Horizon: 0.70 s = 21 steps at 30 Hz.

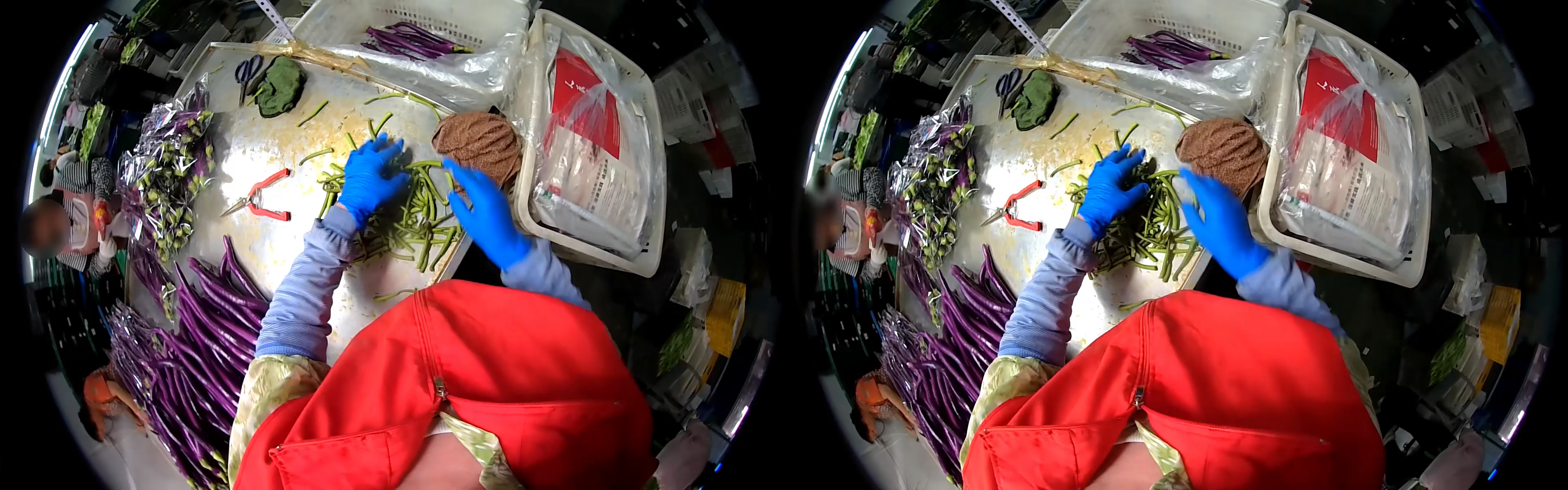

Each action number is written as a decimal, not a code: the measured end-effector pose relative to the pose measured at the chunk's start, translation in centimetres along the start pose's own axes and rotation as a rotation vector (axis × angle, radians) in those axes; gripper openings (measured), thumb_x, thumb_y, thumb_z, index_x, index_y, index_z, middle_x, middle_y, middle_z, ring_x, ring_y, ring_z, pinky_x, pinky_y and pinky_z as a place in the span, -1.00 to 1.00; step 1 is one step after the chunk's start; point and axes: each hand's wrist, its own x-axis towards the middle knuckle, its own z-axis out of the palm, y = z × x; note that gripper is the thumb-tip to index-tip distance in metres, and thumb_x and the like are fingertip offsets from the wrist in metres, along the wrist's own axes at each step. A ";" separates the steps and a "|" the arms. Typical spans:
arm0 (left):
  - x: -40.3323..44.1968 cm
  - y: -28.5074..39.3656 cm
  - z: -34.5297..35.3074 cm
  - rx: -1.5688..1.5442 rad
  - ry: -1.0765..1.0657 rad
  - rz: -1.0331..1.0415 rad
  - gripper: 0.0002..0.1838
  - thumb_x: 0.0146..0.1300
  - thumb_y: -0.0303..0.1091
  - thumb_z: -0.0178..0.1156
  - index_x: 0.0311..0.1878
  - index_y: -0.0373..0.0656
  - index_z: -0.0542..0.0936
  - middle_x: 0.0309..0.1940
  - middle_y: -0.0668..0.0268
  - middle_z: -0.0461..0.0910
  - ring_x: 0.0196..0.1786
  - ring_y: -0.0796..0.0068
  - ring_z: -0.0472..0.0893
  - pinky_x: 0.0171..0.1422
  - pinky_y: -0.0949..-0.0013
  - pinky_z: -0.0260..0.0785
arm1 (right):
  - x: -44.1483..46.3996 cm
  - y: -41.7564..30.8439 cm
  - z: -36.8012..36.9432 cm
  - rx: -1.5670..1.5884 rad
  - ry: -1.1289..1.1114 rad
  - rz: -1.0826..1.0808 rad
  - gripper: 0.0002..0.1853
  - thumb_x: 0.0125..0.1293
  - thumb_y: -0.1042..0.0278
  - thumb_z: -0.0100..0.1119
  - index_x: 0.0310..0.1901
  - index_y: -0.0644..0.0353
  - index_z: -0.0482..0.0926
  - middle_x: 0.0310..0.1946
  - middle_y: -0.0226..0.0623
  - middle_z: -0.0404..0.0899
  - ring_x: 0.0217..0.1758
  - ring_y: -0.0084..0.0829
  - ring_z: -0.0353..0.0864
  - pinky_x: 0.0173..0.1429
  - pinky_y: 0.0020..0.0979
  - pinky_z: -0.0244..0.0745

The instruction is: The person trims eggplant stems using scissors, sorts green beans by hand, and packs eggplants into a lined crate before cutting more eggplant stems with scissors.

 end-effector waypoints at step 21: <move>-10.0 -3.1 -0.7 -0.132 0.098 -0.309 0.09 -0.11 0.19 0.41 0.46 0.05 0.09 0.37 -0.20 0.10 0.36 -0.19 0.23 0.35 0.08 0.23 | -2.8 -2.5 2.3 -0.489 -0.540 0.080 0.34 -0.25 0.03 0.54 0.48 0.04 -0.25 0.35 0.16 0.01 0.25 0.15 0.28 0.27 -0.07 0.30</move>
